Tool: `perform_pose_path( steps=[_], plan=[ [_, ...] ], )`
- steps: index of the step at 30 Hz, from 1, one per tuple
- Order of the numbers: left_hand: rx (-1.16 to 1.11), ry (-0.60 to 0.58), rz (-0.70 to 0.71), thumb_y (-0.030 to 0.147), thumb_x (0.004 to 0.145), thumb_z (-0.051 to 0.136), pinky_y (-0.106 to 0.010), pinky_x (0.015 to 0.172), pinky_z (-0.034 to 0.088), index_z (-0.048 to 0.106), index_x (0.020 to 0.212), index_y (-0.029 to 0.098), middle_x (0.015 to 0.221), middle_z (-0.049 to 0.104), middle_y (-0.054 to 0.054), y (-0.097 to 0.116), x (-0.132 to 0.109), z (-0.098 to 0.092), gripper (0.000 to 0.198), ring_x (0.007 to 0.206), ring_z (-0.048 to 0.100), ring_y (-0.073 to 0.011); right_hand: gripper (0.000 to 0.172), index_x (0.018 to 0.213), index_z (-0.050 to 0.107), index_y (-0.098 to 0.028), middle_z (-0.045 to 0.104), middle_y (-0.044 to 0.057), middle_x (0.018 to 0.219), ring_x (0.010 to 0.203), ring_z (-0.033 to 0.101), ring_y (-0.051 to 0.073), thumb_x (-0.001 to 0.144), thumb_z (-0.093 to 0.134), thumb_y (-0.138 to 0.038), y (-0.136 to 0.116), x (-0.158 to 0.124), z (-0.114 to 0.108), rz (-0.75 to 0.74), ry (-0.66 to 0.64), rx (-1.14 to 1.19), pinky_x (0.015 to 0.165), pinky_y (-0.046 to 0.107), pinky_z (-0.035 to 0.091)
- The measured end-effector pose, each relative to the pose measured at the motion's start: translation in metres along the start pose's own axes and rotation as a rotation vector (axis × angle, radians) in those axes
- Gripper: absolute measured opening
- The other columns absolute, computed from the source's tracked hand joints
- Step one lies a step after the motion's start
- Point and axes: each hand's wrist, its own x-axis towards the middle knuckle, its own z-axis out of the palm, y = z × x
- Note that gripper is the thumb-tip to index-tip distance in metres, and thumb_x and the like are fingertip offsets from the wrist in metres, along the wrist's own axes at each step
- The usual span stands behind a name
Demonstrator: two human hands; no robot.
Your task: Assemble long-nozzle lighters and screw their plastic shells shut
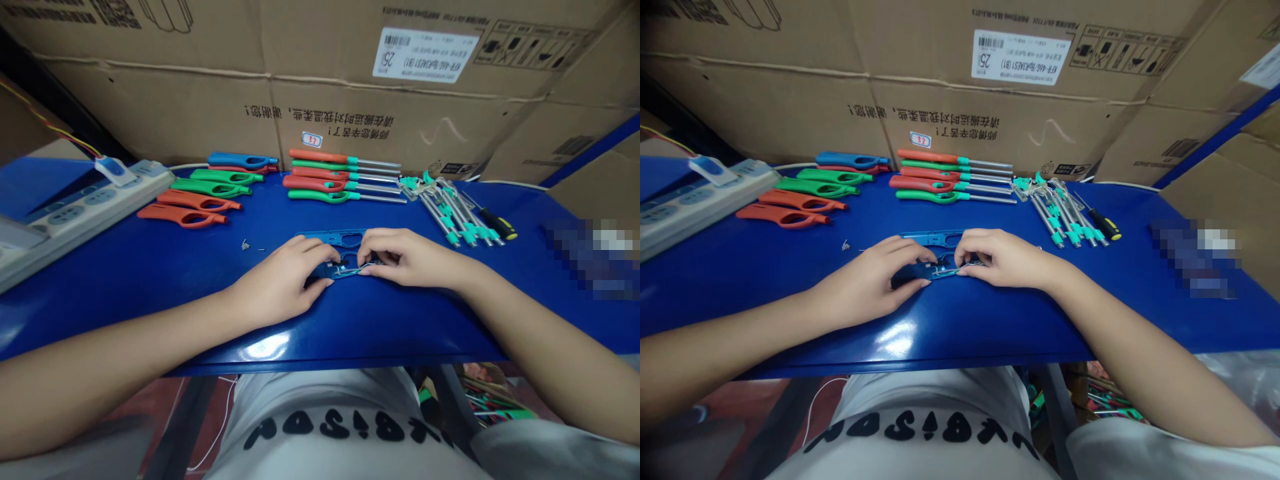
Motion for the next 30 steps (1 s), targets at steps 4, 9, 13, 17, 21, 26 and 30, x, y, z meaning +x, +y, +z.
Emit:
perform_pose_path(
  steps=[4, 9, 13, 17, 21, 26, 30],
  plan=[
    [-0.006, -0.003, 0.002, 0.02, 0.093, 0.062, -0.043, 0.1, 0.05, 0.062, 0.116, 0.017, 0.114, 0.067, -0.007, 0.0001, 0.0002, -0.0001, 0.023, 0.112, 0.059, -0.0252, 0.012, 0.091, 0.065, -0.017, 0.061, 0.003, 0.087, 0.067, 0.051, 0.011, 0.095, 0.06, -0.027, 0.0023, 0.0009, 0.0003, 0.043, 0.037, 0.033, 0.062, 0.024, 0.041],
    [-0.013, -0.005, 0.011, 0.02, 0.094, 0.061, -0.042, 0.101, 0.049, 0.062, 0.116, 0.018, 0.116, 0.067, -0.007, 0.0007, -0.0009, -0.0005, 0.022, 0.114, 0.059, -0.0251, 0.014, 0.094, 0.062, -0.017, 0.05, -0.005, 0.063, 0.053, 0.044, 0.009, 0.096, 0.058, -0.031, 0.0043, -0.0009, 0.0006, 0.156, 0.046, 0.022, 0.055, 0.023, 0.036],
    [-0.009, 0.0, 0.02, 0.019, 0.094, 0.06, -0.042, 0.102, 0.049, 0.062, 0.116, 0.018, 0.115, 0.067, -0.007, -0.0001, -0.0012, 0.0, 0.022, 0.114, 0.058, -0.0252, 0.013, 0.097, 0.065, -0.016, 0.057, -0.001, 0.073, 0.058, 0.046, 0.01, 0.095, 0.056, -0.026, 0.0015, -0.0002, 0.0027, 0.116, 0.062, -0.029, 0.058, 0.023, 0.038],
    [-0.005, -0.001, 0.029, 0.02, 0.095, 0.06, -0.042, 0.101, 0.049, 0.063, 0.116, 0.018, 0.114, 0.067, -0.006, -0.0015, -0.0004, 0.0017, 0.021, 0.112, 0.058, -0.0246, 0.012, 0.098, 0.066, -0.016, 0.058, 0.0, 0.079, 0.061, 0.047, 0.01, 0.093, 0.057, -0.023, 0.001, 0.0002, 0.004, 0.107, 0.055, -0.042, 0.059, 0.023, 0.039],
    [0.0, -0.006, 0.034, 0.02, 0.095, 0.06, -0.041, 0.101, 0.049, 0.064, 0.116, 0.018, 0.113, 0.066, -0.006, -0.002, -0.0001, 0.0027, 0.022, 0.111, 0.058, -0.0244, 0.008, 0.095, 0.064, -0.016, 0.058, 0.001, 0.084, 0.06, 0.044, 0.009, 0.089, 0.061, -0.022, 0.0024, -0.0002, 0.0031, 0.104, 0.029, -0.027, 0.058, 0.023, 0.039],
    [-0.002, -0.01, 0.03, 0.02, 0.095, 0.059, -0.041, 0.099, 0.049, 0.064, 0.117, 0.018, 0.112, 0.065, -0.006, -0.0013, -0.0008, 0.0019, 0.022, 0.11, 0.058, -0.0245, 0.01, 0.094, 0.061, -0.018, 0.055, 0.0, 0.085, 0.06, 0.043, 0.009, 0.09, 0.063, -0.026, 0.0, -0.0011, 0.0016, 0.104, 0.017, -0.017, 0.057, 0.023, 0.038],
    [-0.005, -0.014, 0.03, 0.02, 0.095, 0.059, -0.041, 0.099, 0.049, 0.064, 0.117, 0.018, 0.111, 0.065, -0.006, -0.0012, -0.0006, 0.0012, 0.022, 0.109, 0.058, -0.0245, 0.02, 0.086, 0.054, -0.019, 0.053, -0.001, 0.082, 0.061, 0.043, 0.009, 0.092, 0.063, -0.035, -0.0013, -0.0006, 0.0028, 0.094, 0.023, -0.017, 0.058, 0.024, 0.037]
  ],
)
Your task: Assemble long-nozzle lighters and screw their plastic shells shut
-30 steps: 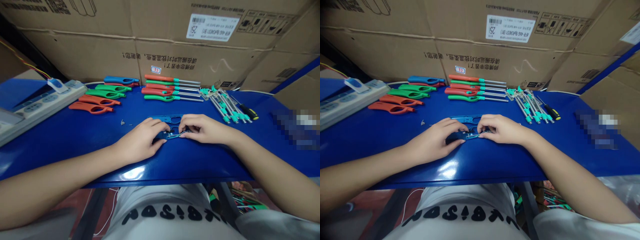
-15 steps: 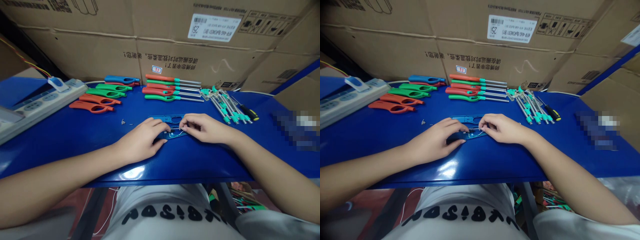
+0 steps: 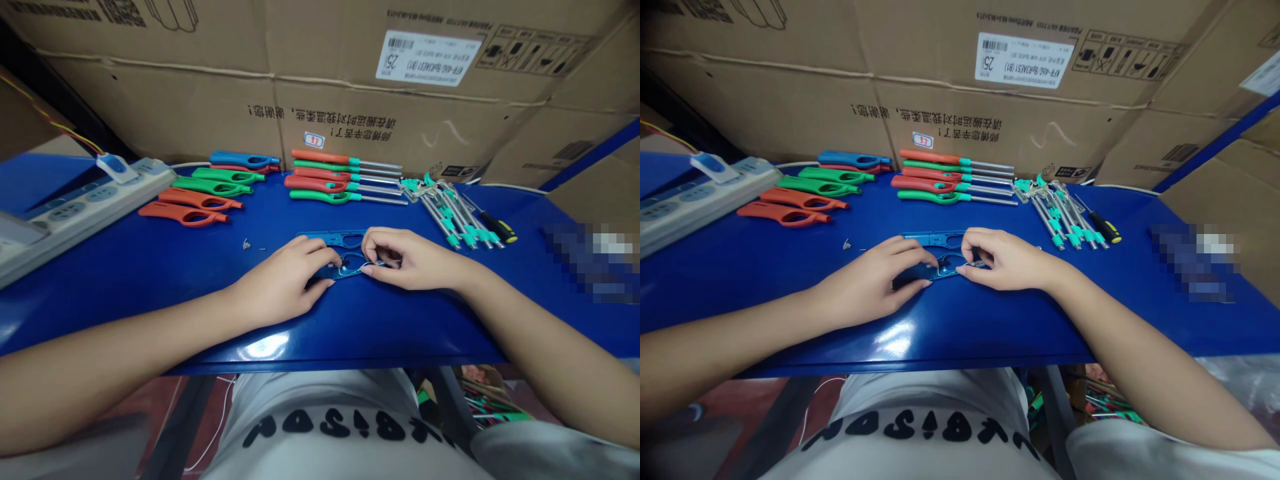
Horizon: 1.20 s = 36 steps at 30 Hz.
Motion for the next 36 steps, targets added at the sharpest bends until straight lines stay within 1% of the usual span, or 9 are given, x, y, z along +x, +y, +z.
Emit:
perform_pose_path(
  steps=[3, 6, 8, 12, 14, 18, 26, 31, 36],
  plan=[
    [-0.003, 0.0, 0.003, 0.02, 0.095, 0.059, -0.041, 0.099, 0.049, 0.063, 0.117, 0.018, 0.112, 0.064, -0.007, -0.0001, -0.0001, 0.0002, 0.022, 0.11, 0.058, -0.0243, 0.024, 0.082, 0.053, -0.018, 0.054, 0.0, 0.079, 0.065, 0.046, 0.011, 0.098, 0.053, -0.035, 0.0009, 0.0015, 0.0011, -0.016, 0.04, -0.032, 0.063, 0.025, 0.038],
    [-0.001, -0.003, 0.008, 0.02, 0.096, 0.058, -0.041, 0.1, 0.048, 0.064, 0.118, 0.018, 0.112, 0.064, -0.007, 0.0, -0.0005, 0.0003, 0.023, 0.11, 0.057, -0.0242, 0.023, 0.088, 0.059, -0.017, 0.06, 0.003, 0.083, 0.076, 0.054, 0.013, 0.102, 0.045, -0.029, 0.0022, 0.0026, 0.0012, -0.035, 0.058, -0.067, 0.072, 0.026, 0.041],
    [-0.001, -0.006, 0.009, 0.02, 0.096, 0.058, -0.041, 0.099, 0.049, 0.064, 0.118, 0.019, 0.111, 0.064, -0.007, 0.0003, -0.0005, 0.0002, 0.024, 0.109, 0.057, -0.0242, 0.021, 0.094, 0.064, -0.016, 0.064, 0.005, 0.088, 0.08, 0.057, 0.014, 0.101, 0.046, -0.025, 0.0027, 0.0027, 0.0012, -0.035, 0.052, -0.073, 0.075, 0.027, 0.042],
    [0.004, -0.01, 0.015, 0.019, 0.096, 0.057, -0.041, 0.098, 0.049, 0.065, 0.119, 0.02, 0.108, 0.063, -0.007, 0.0004, -0.0003, -0.0003, 0.025, 0.106, 0.057, -0.0243, 0.013, 0.095, 0.068, -0.016, 0.061, 0.003, 0.084, 0.066, 0.051, 0.012, 0.094, 0.058, -0.023, 0.0027, 0.0018, 0.0011, 0.01, 0.026, -0.056, 0.063, 0.025, 0.041],
    [0.005, -0.013, 0.021, 0.019, 0.096, 0.057, -0.041, 0.097, 0.049, 0.066, 0.119, 0.02, 0.107, 0.062, -0.007, 0.0, -0.0002, -0.0004, 0.025, 0.106, 0.057, -0.0243, 0.01, 0.093, 0.068, -0.016, 0.059, 0.002, 0.082, 0.063, 0.048, 0.01, 0.091, 0.061, -0.022, 0.0028, 0.0011, 0.0005, 0.013, 0.02, -0.041, 0.061, 0.024, 0.04],
    [0.006, -0.016, 0.023, 0.018, 0.096, 0.057, -0.041, 0.097, 0.049, 0.066, 0.119, 0.02, 0.107, 0.062, -0.007, -0.0007, -0.0004, -0.0002, 0.025, 0.106, 0.056, -0.0242, 0.008, 0.091, 0.068, -0.016, 0.059, 0.001, 0.081, 0.063, 0.047, 0.01, 0.09, 0.063, -0.022, 0.0044, 0.0001, -0.0012, 0.007, 0.013, -0.012, 0.061, 0.024, 0.04],
    [0.01, -0.025, 0.019, 0.019, 0.097, 0.056, -0.041, 0.097, 0.049, 0.066, 0.12, 0.02, 0.107, 0.062, -0.008, -0.0001, 0.0, -0.0002, 0.025, 0.106, 0.056, -0.0244, 0.01, 0.089, 0.068, -0.017, 0.061, 0.002, 0.083, 0.063, 0.049, 0.01, 0.091, 0.064, -0.025, 0.0045, 0.0007, -0.0035, 0.013, -0.003, 0.006, 0.061, 0.025, 0.041],
    [0.015, -0.027, 0.018, 0.02, 0.097, 0.055, -0.041, 0.097, 0.049, 0.066, 0.12, 0.02, 0.107, 0.062, -0.008, -0.0001, 0.0001, -0.0008, 0.025, 0.106, 0.056, -0.0246, 0.011, 0.087, 0.067, -0.017, 0.065, 0.004, 0.087, 0.07, 0.054, 0.012, 0.092, 0.062, -0.024, 0.0024, 0.0007, -0.0056, 0.002, -0.032, 0.012, 0.063, 0.025, 0.042],
    [0.011, -0.035, 0.019, 0.02, 0.097, 0.055, -0.041, 0.096, 0.049, 0.067, 0.118, 0.02, 0.106, 0.061, -0.008, 0.0007, 0.0001, -0.0013, 0.025, 0.105, 0.056, -0.0244, 0.01, 0.087, 0.068, -0.016, 0.064, 0.003, 0.086, 0.067, 0.052, 0.011, 0.091, 0.063, -0.024, 0.0014, 0.0006, -0.0031, 0.004, 0.0, -0.012, 0.062, 0.024, 0.041]
  ],
)
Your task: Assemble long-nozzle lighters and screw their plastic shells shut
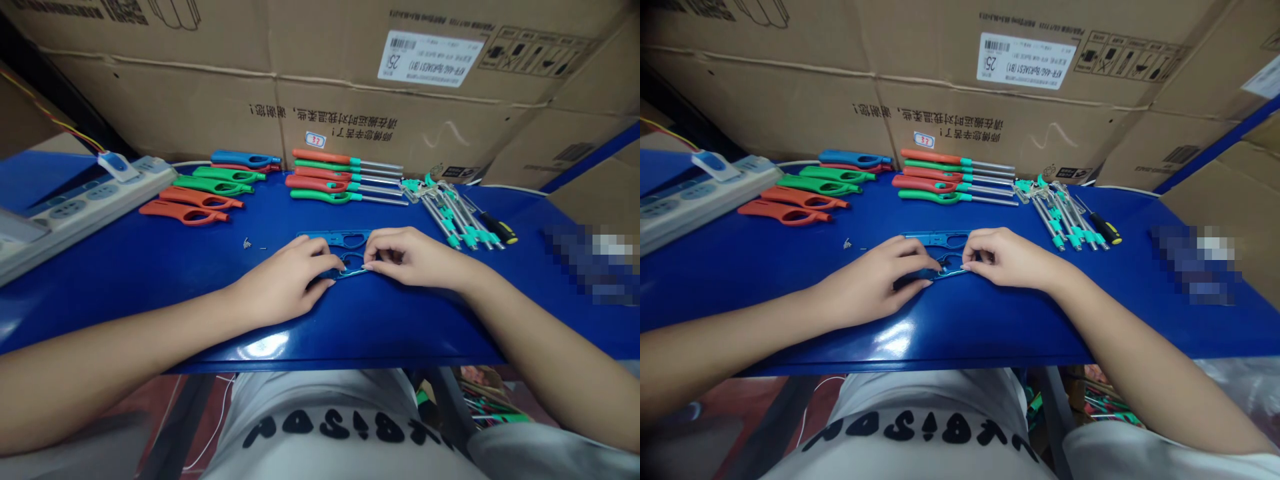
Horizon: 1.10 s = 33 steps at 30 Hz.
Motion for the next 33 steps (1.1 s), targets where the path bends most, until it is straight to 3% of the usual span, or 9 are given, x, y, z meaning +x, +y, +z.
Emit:
perform_pose_path(
  steps=[9, 15, 23, 29, 33],
  plan=[
    [-0.006, 0.0, 0.009, 0.019, 0.097, 0.055, -0.041, 0.097, 0.049, 0.07, 0.116, 0.022, 0.106, 0.061, -0.008, -0.0001, 0.0004, -0.0006, 0.025, 0.105, 0.057, -0.0241, 0.008, 0.089, 0.069, -0.016, 0.064, 0.003, 0.081, 0.063, 0.051, 0.011, 0.089, 0.063, -0.022, -0.0017, -0.0001, 0.0012, 0.024, 0.017, -0.04, 0.059, 0.024, 0.041],
    [0.002, -0.009, 0.014, 0.02, 0.097, 0.055, -0.041, 0.097, 0.049, 0.071, 0.116, 0.022, 0.105, 0.061, -0.008, 0.0001, 0.0014, -0.0013, 0.025, 0.104, 0.057, -0.0241, 0.019, 0.087, 0.071, -0.015, 0.068, 0.006, 0.088, 0.067, 0.056, 0.012, 0.093, 0.065, -0.032, -0.0006, -0.0016, -0.0015, -0.059, -0.01, -0.003, 0.063, 0.025, 0.044],
    [0.007, -0.017, 0.016, 0.02, 0.098, 0.054, -0.04, 0.097, 0.048, 0.07, 0.116, 0.021, 0.106, 0.061, -0.008, -0.0004, -0.0002, -0.0011, 0.024, 0.105, 0.056, -0.024, 0.015, 0.085, 0.07, -0.016, 0.069, 0.006, 0.087, 0.075, 0.061, 0.014, 0.093, 0.063, -0.026, -0.0023, 0.0004, -0.0006, -0.077, 0.003, -0.041, 0.068, 0.026, 0.045],
    [0.044, -0.007, 0.037, 0.02, 0.099, 0.051, -0.041, 0.096, 0.048, 0.066, 0.122, 0.021, 0.11, 0.062, -0.009, 0.0001, 0.0007, -0.0004, 0.028, 0.104, 0.056, -0.0242, 0.009, 0.087, 0.069, -0.017, 0.067, 0.002, 0.077, 0.064, 0.054, 0.012, 0.09, 0.066, -0.024, -0.0033, 0.0011, -0.0001, -0.018, 0.027, -0.044, 0.061, 0.024, 0.041],
    [0.079, -0.014, 0.068, 0.019, 0.1, 0.049, -0.041, 0.098, 0.047, 0.064, 0.128, 0.025, 0.119, 0.063, -0.009, 0.0, 0.0004, 0.0004, 0.033, 0.108, 0.055, -0.0245, 0.009, 0.088, 0.071, -0.017, 0.069, 0.004, 0.086, 0.071, 0.059, 0.013, 0.091, 0.064, -0.023, -0.0018, 0.0011, -0.0001, -0.049, 0.005, 0.002, 0.064, 0.025, 0.043]
  ],
)
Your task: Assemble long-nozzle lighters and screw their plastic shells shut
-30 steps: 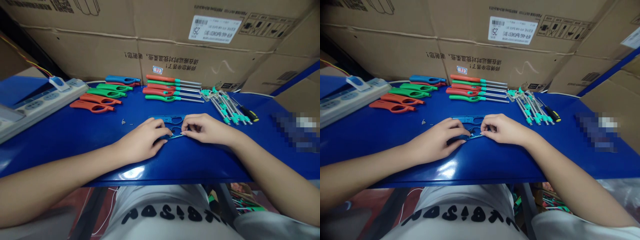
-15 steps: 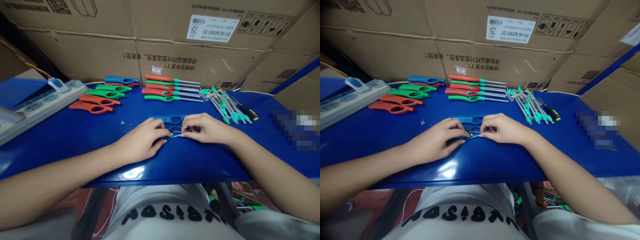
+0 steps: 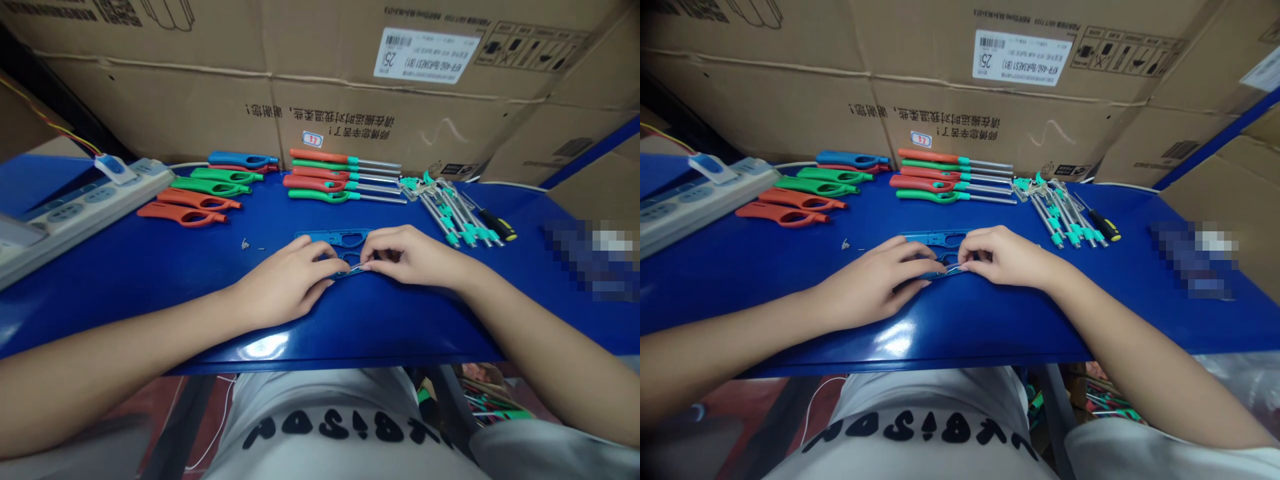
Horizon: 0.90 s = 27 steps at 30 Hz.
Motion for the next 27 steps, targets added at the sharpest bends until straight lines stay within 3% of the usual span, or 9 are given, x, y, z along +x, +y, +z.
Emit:
perform_pose_path(
  steps=[7, 12, 17, 27],
  plan=[
    [0.033, -0.021, 0.012, 0.021, 0.102, 0.046, -0.041, 0.098, 0.048, 0.065, 0.131, 0.029, 0.125, 0.063, -0.008, 0.0011, -0.0004, -0.0004, 0.036, 0.106, 0.055, -0.0241, 0.012, 0.089, 0.074, -0.018, 0.071, 0.006, 0.091, 0.08, 0.064, 0.016, 0.091, 0.064, -0.023, 0.0027, -0.0003, -0.0024, -0.009, -0.025, 0.046, 0.071, 0.027, 0.047],
    [0.017, -0.009, 0.015, 0.02, 0.101, 0.047, -0.041, 0.099, 0.047, 0.066, 0.13, 0.028, 0.124, 0.063, -0.008, 0.0, 0.0, -0.0004, 0.035, 0.108, 0.056, -0.0242, 0.015, 0.092, 0.076, -0.017, 0.071, 0.006, 0.09, 0.073, 0.061, 0.013, 0.091, 0.065, -0.028, 0.0034, 0.0001, -0.0028, 0.023, -0.021, 0.062, 0.065, 0.025, 0.046],
    [-0.009, 0.003, 0.014, 0.02, 0.101, 0.048, -0.042, 0.101, 0.047, 0.067, 0.128, 0.027, 0.123, 0.062, -0.009, -0.0012, 0.0001, 0.0011, 0.035, 0.11, 0.056, -0.0244, 0.015, 0.086, 0.073, -0.016, 0.064, 0.001, 0.076, 0.06, 0.052, 0.009, 0.089, 0.068, -0.03, 0.0026, 0.0015, 0.0014, 0.075, 0.026, 0.059, 0.057, 0.023, 0.04],
    [-0.004, -0.005, 0.012, 0.02, 0.101, 0.048, -0.042, 0.102, 0.046, 0.067, 0.128, 0.026, 0.122, 0.063, -0.009, -0.0005, 0.0005, 0.0003, 0.034, 0.11, 0.055, -0.0241, 0.017, 0.087, 0.071, -0.015, 0.065, 0.002, 0.079, 0.062, 0.052, 0.01, 0.089, 0.069, -0.032, 0.0021, 0.0016, 0.0006, 0.063, 0.006, 0.032, 0.059, 0.023, 0.04]
  ],
)
